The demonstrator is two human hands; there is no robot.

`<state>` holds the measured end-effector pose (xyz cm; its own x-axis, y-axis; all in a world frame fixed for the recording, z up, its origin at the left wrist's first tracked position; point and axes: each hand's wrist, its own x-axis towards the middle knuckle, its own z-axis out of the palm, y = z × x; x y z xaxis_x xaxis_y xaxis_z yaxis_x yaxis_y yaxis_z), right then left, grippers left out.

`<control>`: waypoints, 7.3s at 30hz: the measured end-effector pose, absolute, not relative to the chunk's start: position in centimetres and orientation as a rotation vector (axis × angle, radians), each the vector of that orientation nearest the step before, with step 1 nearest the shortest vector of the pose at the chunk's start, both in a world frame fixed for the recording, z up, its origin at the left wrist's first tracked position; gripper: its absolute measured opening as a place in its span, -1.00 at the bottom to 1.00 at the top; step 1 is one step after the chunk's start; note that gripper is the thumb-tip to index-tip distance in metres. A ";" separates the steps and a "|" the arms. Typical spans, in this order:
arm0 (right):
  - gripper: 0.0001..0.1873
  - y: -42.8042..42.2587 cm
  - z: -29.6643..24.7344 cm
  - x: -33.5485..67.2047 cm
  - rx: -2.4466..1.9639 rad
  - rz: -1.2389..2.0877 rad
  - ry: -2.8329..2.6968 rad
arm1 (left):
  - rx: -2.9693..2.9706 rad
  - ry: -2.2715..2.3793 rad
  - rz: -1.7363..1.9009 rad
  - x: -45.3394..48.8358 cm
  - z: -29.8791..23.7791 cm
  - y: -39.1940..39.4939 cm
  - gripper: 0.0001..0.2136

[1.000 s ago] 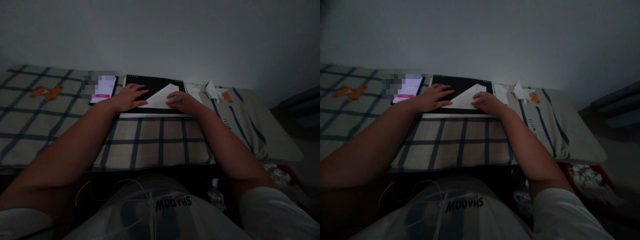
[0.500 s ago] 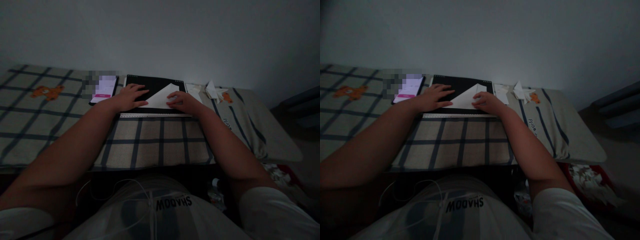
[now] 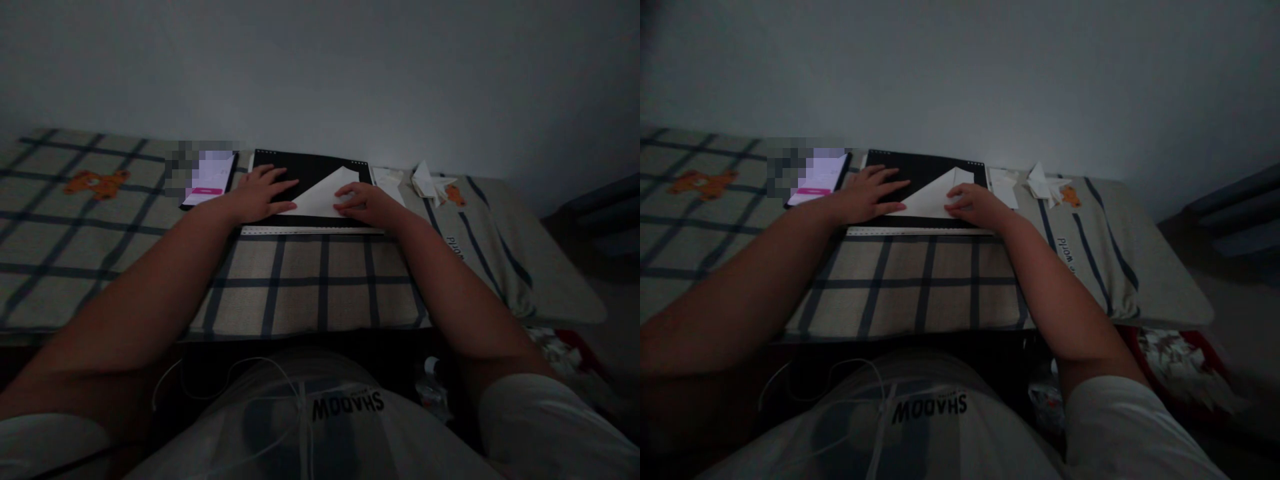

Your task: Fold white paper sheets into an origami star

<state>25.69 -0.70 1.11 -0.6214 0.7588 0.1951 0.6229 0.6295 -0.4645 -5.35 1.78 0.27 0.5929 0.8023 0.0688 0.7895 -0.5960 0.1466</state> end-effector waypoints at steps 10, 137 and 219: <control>-0.80 -0.8 1.2 25.6 -1.107 0.509 -2.481 | 2.688 1.339 0.133 -5.9 0.8 2.2 -0.32; -0.79 -1.1 0.9 25.1 -1.041 0.278 -2.560 | 2.901 0.943 0.029 0.5 0.9 -4.3 -0.23; -0.78 -1.4 1.9 24.8 -1.062 0.347 -2.601 | 2.988 1.347 0.051 2.7 2.1 -7.7 -0.38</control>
